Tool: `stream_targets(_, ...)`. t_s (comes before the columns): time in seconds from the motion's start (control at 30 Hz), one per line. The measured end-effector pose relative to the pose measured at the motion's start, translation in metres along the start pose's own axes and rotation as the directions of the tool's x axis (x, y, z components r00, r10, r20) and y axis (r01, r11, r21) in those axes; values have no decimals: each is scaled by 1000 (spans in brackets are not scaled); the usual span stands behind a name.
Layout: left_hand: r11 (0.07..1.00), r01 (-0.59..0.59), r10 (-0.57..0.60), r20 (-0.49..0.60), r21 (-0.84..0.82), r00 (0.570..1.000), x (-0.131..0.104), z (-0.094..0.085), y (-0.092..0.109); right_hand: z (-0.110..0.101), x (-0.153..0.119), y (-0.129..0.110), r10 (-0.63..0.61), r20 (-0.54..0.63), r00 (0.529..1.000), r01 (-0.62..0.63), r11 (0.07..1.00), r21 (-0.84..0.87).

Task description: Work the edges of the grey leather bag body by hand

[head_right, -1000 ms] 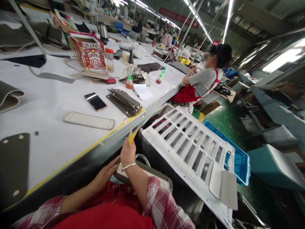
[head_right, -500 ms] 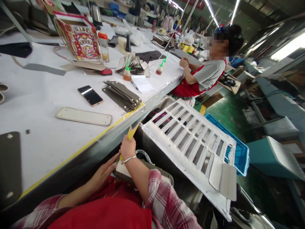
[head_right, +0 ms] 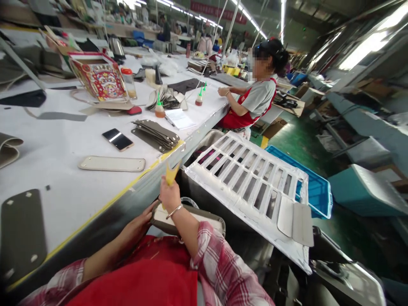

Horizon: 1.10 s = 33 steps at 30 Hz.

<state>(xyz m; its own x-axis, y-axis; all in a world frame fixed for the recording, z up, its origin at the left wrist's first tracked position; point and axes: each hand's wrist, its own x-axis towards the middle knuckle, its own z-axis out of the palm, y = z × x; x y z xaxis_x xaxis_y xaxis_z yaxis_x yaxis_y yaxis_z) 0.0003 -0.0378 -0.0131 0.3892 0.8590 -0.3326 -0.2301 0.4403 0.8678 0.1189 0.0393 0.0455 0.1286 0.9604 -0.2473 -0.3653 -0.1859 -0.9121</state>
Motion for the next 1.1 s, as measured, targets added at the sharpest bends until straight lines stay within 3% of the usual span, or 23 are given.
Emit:
stream_targets(0.07, 989, -28, 33, -34, 143, 999, -5, 2, -1, -26, -7, -33, -18, -3, 1000, 18, 999, 49)
stream_targets(0.17, 921, -13, 44, -72, 388, 996, -9, -1, -4, -83, -30, -89, -136, -38, 990, 140, 981, 136)
stream_targets(0.23, 924, 17, 14, -76, 383, 997, -7, -8, -6, -125, -50, -115, -237, -107, 966, 252, 955, 156)
stream_targets(0.33, 925, 73, -60, -46, 372, 997, 2, -17, 1, -178, -77, -122, -297, -262, 918, 339, 932, 130)
stream_targets(0.43, 772, 71, -50, -51, 632, 997, 9, -6, 22, -210, -91, -98, -215, -342, 915, 284, 944, 167)
stream_targets(0.5, 574, -53, 95, -2, 817, 996, 13, 19, 34, -218, -94, -77, -153, -342, 927, 233, 950, 207)
stream_targets(0.53, 468, -166, 184, 88, 868, 979, 15, 37, 36, -220, -94, -67, -136, -330, 934, 217, 951, 221)
stream_targets(0.6, 247, -423, 265, 359, 872, 895, 21, 75, 32, -221, -94, -54, -118, -287, 951, 190, 952, 238)
stream_targets(0.67, 106, -585, 204, 558, 804, 805, 28, 111, 18, -221, -94, -48, -108, -236, 966, 168, 954, 248)
stream_targets(0.73, 69, -667, 128, 656, 742, 744, 35, 137, 1, -221, -96, -46, -103, -203, 974, 154, 956, 251)
stream_targets(0.83, 71, -715, 89, 709, 696, 699, 41, 155, -16, -221, -102, -46, -133, -195, 972, 181, 949, 257)
stream_targets(1.0, 71, -726, 119, 717, 684, 687, 45, 155, -22, -216, -110, -41, -161, -231, 960, 218, 945, 246)
stream_targets(1.1, 41, -728, 110, 721, 685, 684, 46, 154, -23, -213, -106, -35, -181, -305, 935, 232, 962, 143)
